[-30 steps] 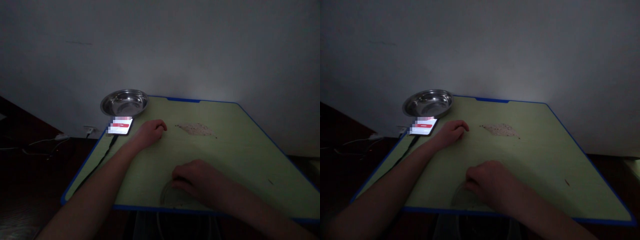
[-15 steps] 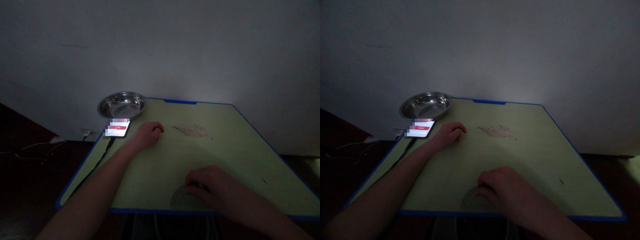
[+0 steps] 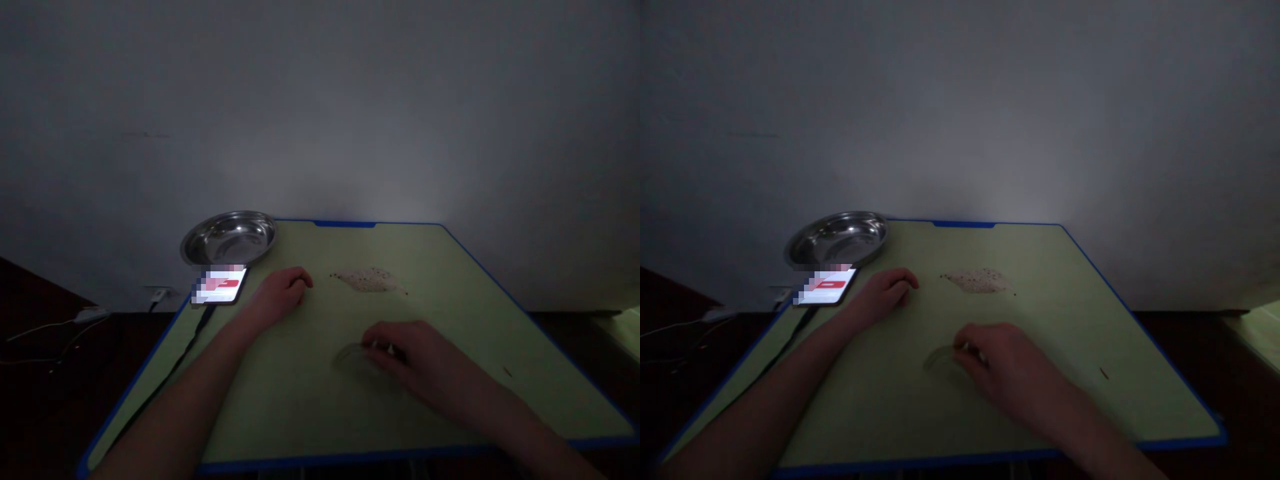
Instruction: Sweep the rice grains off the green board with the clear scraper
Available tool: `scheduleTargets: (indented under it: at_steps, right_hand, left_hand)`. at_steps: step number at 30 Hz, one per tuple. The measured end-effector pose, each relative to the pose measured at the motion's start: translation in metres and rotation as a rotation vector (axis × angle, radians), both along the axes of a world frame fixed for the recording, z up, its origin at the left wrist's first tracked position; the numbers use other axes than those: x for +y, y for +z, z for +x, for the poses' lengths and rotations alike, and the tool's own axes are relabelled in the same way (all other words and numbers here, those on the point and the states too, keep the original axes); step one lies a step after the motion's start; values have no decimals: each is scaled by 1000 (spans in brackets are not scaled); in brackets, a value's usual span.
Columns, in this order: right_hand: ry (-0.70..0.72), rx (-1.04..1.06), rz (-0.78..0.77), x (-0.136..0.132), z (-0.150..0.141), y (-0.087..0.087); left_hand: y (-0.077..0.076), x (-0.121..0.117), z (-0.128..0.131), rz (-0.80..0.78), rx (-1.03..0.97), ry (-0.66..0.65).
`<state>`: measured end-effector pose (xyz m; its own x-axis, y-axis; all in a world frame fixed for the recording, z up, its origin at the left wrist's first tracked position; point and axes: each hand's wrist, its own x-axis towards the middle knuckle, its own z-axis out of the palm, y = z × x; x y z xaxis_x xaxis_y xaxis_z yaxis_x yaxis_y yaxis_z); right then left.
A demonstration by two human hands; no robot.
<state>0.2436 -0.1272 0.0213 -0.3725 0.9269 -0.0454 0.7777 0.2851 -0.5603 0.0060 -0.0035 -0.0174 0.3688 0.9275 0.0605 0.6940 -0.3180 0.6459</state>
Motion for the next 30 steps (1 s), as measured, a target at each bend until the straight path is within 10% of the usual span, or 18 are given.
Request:
scheduleTargets:
  at_steps: [8, 19, 30]
  right_hand:
    - [158, -99, 89, 24, -48, -4]
    - [-104, -57, 76, 74, 29, -16]
    - [-49, 66, -37, 21, 22, 9]
  left_hand:
    - [6, -1, -1, -37, -30, 31]
    - [2, 1, -2, -68, -42, 42]
    - [8, -2, -1, -57, -3, 47]
